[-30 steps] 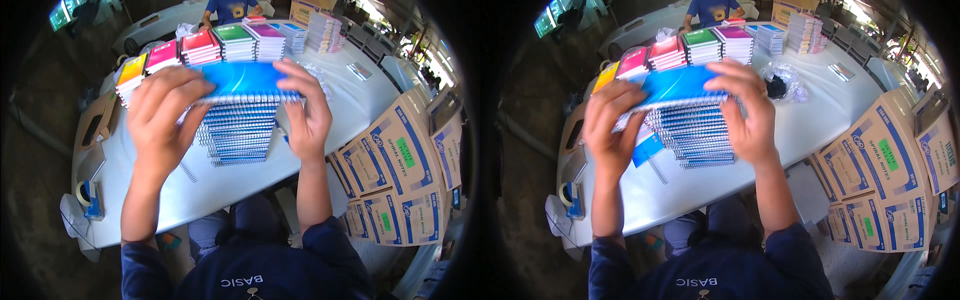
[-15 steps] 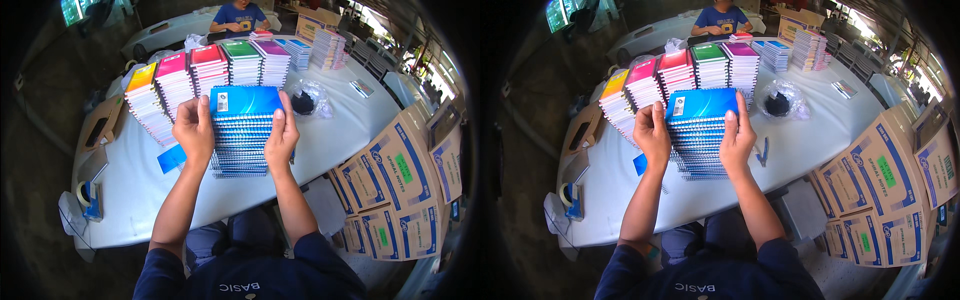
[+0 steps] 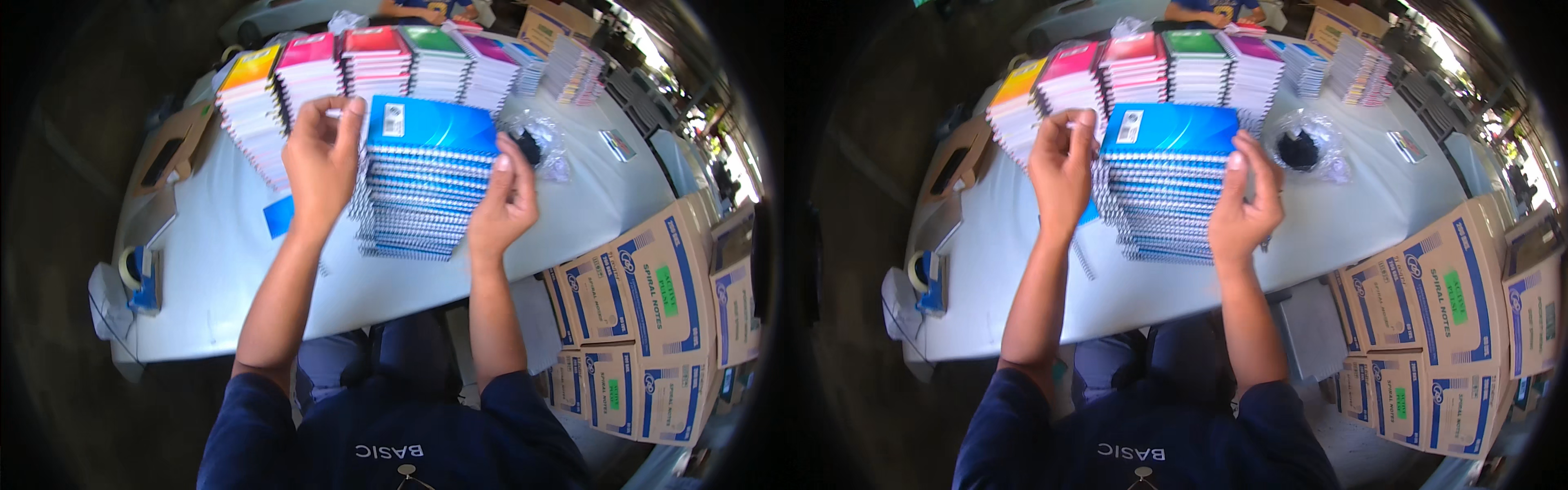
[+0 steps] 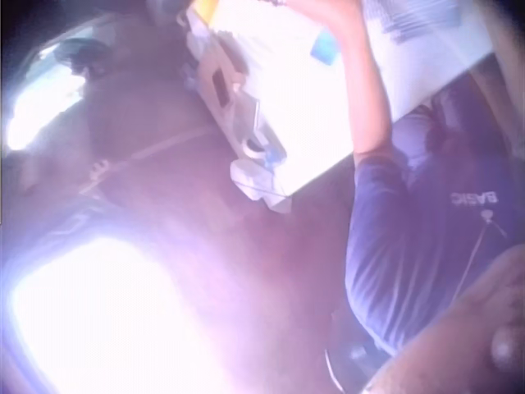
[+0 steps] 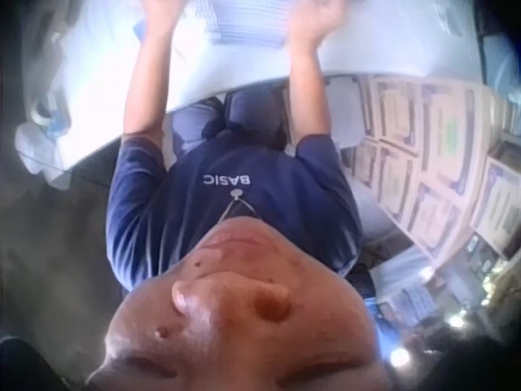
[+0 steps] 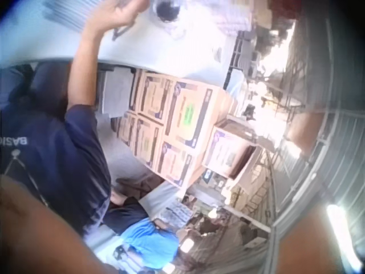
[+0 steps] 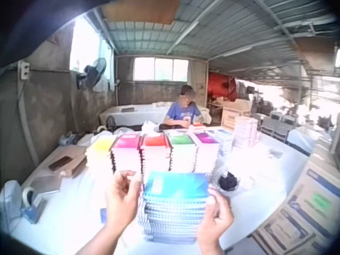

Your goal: The person assembles notebooks by aligning stacks of paper and covers, manually inserting spiral coils through the punched holes, and using pliers to trim and secure the ends of the wire coils.

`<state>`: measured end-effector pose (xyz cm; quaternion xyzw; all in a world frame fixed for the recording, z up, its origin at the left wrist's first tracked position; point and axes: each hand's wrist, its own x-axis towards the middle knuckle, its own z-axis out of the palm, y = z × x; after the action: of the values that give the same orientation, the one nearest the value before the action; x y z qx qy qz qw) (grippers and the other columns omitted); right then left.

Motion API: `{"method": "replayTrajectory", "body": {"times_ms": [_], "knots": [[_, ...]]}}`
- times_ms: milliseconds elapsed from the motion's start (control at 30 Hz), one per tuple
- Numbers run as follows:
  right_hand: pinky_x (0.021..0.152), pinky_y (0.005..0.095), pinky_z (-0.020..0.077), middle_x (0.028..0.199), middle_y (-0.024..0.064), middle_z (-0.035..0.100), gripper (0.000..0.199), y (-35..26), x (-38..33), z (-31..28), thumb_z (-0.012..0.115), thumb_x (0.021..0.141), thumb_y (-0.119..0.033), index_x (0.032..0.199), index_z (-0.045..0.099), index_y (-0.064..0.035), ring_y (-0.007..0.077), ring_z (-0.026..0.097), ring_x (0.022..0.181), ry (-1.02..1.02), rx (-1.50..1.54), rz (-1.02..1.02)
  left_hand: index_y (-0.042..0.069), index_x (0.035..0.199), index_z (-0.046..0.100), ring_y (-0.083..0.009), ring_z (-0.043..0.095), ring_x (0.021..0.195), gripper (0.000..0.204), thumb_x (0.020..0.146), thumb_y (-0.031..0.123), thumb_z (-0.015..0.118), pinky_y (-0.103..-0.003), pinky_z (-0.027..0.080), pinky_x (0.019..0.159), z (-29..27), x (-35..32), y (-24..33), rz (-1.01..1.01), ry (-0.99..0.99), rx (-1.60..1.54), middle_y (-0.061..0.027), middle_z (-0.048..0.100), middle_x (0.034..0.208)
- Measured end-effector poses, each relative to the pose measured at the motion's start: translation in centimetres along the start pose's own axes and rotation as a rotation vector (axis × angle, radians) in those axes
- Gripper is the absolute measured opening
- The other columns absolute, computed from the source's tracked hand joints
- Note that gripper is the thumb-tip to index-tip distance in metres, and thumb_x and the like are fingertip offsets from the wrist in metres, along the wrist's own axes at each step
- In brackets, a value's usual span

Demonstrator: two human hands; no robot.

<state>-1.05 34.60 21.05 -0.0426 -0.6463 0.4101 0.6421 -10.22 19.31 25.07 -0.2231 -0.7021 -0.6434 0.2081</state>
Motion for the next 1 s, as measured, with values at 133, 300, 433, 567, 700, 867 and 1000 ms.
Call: {"method": "replayTrajectory", "body": {"times_ms": [133, 300, 433, 567, 700, 867, 1000], "knots": [[0.084, 0.0331, 0.0434, 0.097, 0.014, 0.064, 0.021, -1.8, -0.9, -2.9, 0.051, 0.092, -0.012, 0.102, 0.062, 0.0041, 0.0225, 0.056, 0.095, 0.035, -0.083, -0.041, -0.001, 0.1, 0.061, -0.0148, 0.058, 0.069, 0.019, 0.088, 0.013, 0.055, -0.027, 0.046, 0.065, -6.6, 1.2, -5.2, 0.001, -0.028, 0.44, -0.0094, 0.063, 0.079], [0.078, 0.0334, 0.044, 0.088, 0.0148, 0.063, 0.022, -3.5, -7.1, -5.8, 0.044, 0.091, -0.01, 0.099, 0.057, 0.0058, 0.0225, 0.056, 0.082, -0.239, -0.063, -0.196, 0.002, 0.107, 0.062, -0.0298, 0.062, 0.094, 0.027, 0.081, 0.006, 0.053, -0.035, 0.047, 0.085, -13.7, -0.8, -16.0, -0.257, -0.382, 0.924, -0.0181, 0.064, 0.098], [0.075, 0.0345, 0.0459, 0.084, 0.0094, 0.065, 0.017, -5.0, -13.1, -3.3, 0.055, 0.081, 0.0, 0.095, 0.063, -0.001, 0.0239, 0.058, 0.078, -0.674, 0.177, 0.002, 0.007, 0.117, 0.057, -0.0314, 0.051, 0.114, 0.038, 0.079, 0.011, 0.054, -0.04, 0.042, 0.095, -13.8, -2.5, -20.6, -0.14, -0.594, 0.842, -0.0158, 0.053, 0.125], [0.093, 0.0396, 0.0402, 0.111, 0.0105, 0.062, 0.032, -4.9, -17.2, 0.8, 0.061, 0.084, -0.017, 0.114, 0.06, -0.0052, 0.0292, 0.052, 0.112, -1.188, 0.255, 0.031, 0.009, 0.129, 0.046, -0.0301, 0.042, 0.124, 0.051, 0.08, 0.014, 0.056, -0.042, 0.037, 0.101, -13.3, -3.3, -21.6, -0.156, -0.697, 0.924, -0.0133, 0.045, 0.135], [0.106, 0.0457, 0.026, 0.138, 0.0195, 0.041, 0.063, -2.6, -20.3, 3.6, 0.048, 0.089, -0.049, 0.129, 0.046, 0.0002, 0.0361, 0.027, 0.134, -1.489, 0.042, -0.003, 0.014, 0.133, 0.044, -0.0276, 0.039, 0.128, 0.052, 0.083, 0.023, 0.055, -0.047, 0.032, 0.104, -13.3, -5.0, -19.9, -0.187, -0.67, 0.976, -0.0098, 0.044, 0.136], [0.109, 0.048, 0.0178, 0.141, 0.028, 0.031, 0.079, -0.2, -22.5, 5.7, 0.047, 0.088, -0.054, 0.134, 0.034, 0.0093, 0.0415, 0.022, 0.135, -1.319, -0.316, 0.015, 0.012, 0.125, 0.052, -0.029, 0.048, 0.115, 0.045, 0.084, 0.031, 0.056, -0.047, 0.038, 0.093, -15.7, -8.7, -17.6, -0.113, -0.548, 1.141, -0.0094, 0.05, 0.126], [0.108, 0.0488, 0.0181, 0.14, 0.0296, 0.031, 0.082, 0.1, -23.1, 7.3, 0.048, 0.087, -0.054, 0.136, 0.03, 0.009, 0.0421, 0.022, 0.135, -1.226, -0.367, 0.097, 0.006, 0.123, 0.052, -0.0307, 0.052, 0.103, 0.051, 0.084, 0.038, 0.058, -0.044, 0.042, 0.084, -17.1, -13.3, -13.4, -0.209, -0.519, 1.309, -0.013, 0.054, 0.114]]}}
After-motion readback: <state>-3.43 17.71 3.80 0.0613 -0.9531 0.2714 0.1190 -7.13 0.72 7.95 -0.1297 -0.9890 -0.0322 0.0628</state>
